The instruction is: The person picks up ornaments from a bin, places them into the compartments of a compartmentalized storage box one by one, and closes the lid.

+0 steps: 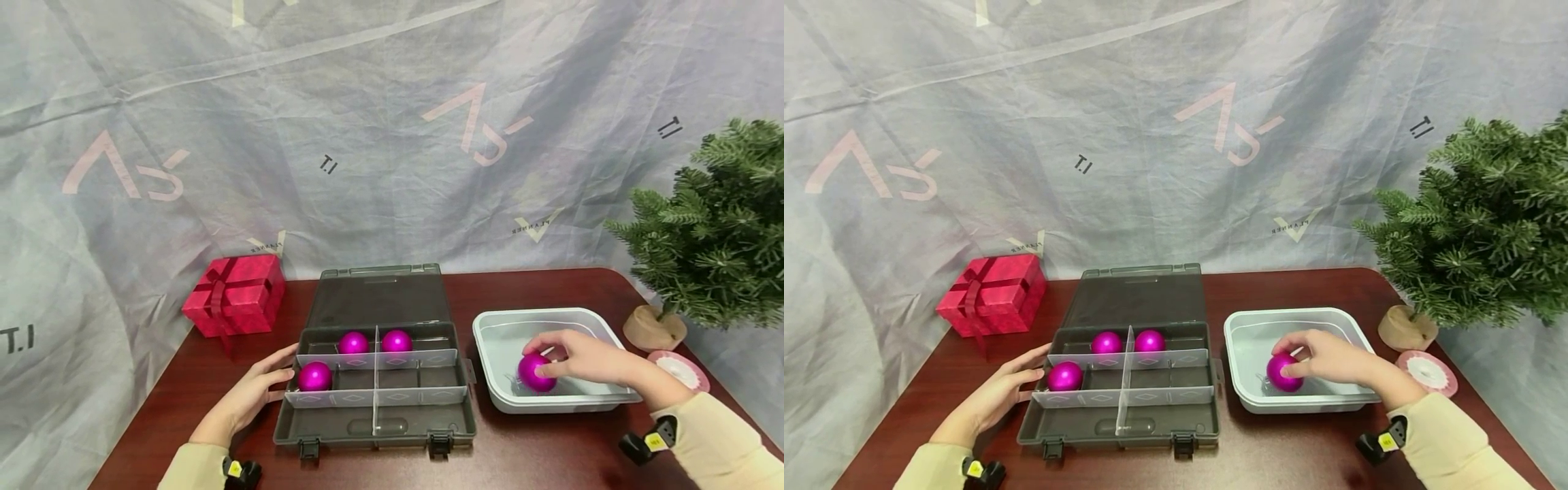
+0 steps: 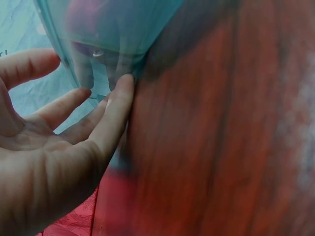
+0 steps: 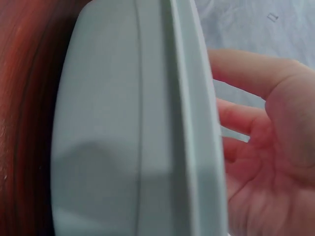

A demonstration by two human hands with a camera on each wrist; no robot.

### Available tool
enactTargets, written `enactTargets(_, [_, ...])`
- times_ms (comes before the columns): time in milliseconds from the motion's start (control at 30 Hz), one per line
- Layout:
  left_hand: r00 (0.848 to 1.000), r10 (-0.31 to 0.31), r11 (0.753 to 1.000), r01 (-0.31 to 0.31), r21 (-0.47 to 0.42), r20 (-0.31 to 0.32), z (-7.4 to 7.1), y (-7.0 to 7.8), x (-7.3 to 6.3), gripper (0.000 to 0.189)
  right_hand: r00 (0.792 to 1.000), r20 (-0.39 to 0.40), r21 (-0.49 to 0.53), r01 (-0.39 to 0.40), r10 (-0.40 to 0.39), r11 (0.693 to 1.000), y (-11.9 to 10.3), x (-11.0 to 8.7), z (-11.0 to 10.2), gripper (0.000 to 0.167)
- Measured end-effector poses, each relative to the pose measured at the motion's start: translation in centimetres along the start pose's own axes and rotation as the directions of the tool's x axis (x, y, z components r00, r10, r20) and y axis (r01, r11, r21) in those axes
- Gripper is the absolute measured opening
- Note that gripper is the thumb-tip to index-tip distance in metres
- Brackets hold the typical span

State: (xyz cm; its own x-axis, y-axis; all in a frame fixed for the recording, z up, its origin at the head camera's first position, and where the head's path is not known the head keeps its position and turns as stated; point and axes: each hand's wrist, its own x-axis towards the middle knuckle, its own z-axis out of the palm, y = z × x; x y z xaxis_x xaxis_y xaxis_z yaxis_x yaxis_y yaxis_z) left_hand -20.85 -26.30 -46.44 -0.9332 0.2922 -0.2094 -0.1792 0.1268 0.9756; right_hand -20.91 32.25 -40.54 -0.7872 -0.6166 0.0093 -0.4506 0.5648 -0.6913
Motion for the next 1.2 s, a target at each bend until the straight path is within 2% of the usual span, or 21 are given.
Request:
enactTargets(67, [1.000, 0.001, 1.000, -0.001, -0.001, 0.005, 0.0, 0.0, 0.0, 0.068, 0.998, -0.056, -0.056, 0.021, -0.024, 0.998, -0.4, 0.2, -0.1, 0.029])
enactTargets(133, [1.000, 0.003, 1.000, -0.003, 0.000, 0.010, -0.1, -0.1, 0.0, 0.068, 0.994, -0.106, -0.071, 0.023, -0.030, 0.997, -1.0, 0.5, -0.2, 0.029])
enactTargets(333, [1.000, 0.005, 1.000, -0.005, 0.000, 0.014, -0.3, -0.4, -0.1, 0.068, 0.971, -0.237, -0.029, -0.009, 0.002, 1.000, -3.0, 1.3, -0.2, 0.030])
enactTargets(467, [1.000, 0.007, 1.000, -0.007, 0.002, 0.014, -0.3, -0.4, -0.1, 0.068, 0.958, -0.287, -0.012, -0.003, -0.001, 1.000, -4.7, 1.9, 0.0, 0.031])
enactTargets(700, [1.000, 0.008, 1.000, -0.008, -0.001, 0.017, -0.3, -0.4, -0.2, 0.068, 0.956, -0.295, 0.074, 0.018, 0.005, 0.997, -7.5, 3.6, 0.8, 0.034])
enactTargets(933, [1.000, 0.006, 1.000, -0.006, -0.010, 0.006, -0.3, -0.4, -0.2, 0.068, 0.944, -0.323, 0.098, 0.104, -0.067, 0.990, -9.6, 6.3, 2.5, 0.036])
enactTargets(1200, [1.000, 0.007, 1.000, -0.007, -0.010, 0.020, -0.2, -0.1, 0.0, 0.068, 0.958, -0.250, 0.111, 0.172, -0.140, 0.979, -12.1, 9.6, 5.3, 0.038])
